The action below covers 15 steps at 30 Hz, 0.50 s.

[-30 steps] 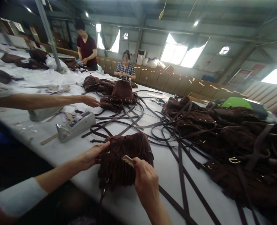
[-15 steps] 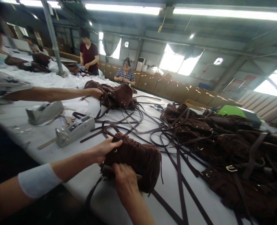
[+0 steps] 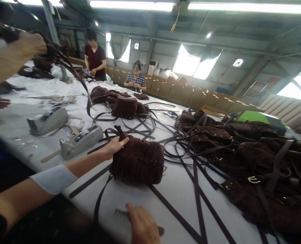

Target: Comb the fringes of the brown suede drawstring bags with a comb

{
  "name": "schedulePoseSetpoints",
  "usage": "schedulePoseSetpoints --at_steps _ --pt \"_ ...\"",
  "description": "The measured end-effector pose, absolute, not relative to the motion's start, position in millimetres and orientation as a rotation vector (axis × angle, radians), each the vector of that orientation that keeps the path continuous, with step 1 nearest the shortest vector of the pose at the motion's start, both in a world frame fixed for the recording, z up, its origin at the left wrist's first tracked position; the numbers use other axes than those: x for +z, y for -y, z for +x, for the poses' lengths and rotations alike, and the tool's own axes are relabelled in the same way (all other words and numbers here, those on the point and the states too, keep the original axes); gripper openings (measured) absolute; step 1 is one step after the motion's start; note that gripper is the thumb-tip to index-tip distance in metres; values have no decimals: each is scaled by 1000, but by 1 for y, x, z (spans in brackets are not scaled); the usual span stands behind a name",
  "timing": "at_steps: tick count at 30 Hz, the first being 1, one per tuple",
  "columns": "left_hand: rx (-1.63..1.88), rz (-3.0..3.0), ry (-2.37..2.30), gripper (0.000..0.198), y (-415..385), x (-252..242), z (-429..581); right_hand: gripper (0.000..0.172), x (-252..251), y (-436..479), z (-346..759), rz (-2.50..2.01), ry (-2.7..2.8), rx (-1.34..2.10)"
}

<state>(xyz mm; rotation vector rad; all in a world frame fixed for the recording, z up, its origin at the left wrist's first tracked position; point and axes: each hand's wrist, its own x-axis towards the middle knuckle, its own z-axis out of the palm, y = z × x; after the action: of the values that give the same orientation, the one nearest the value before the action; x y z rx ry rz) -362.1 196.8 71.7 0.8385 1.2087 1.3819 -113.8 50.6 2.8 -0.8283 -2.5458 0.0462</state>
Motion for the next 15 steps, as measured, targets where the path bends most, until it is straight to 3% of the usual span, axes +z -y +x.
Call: schedulePoseSetpoints --at_steps 1,6,10,15 --pt "1376 873 -1195 30 -195 71 -361 40 25 -66 -110 -864 2516 16" --pt "1400 910 -1183 40 -195 65 -348 24 95 -143 -136 -991 2545 -275" --pt "1460 867 -1214 37 -206 59 -348 20 74 -157 -164 -1014 2770 -267" --pt "1567 748 -1269 35 -227 54 -365 28 10 -109 -148 -1002 2858 -91"
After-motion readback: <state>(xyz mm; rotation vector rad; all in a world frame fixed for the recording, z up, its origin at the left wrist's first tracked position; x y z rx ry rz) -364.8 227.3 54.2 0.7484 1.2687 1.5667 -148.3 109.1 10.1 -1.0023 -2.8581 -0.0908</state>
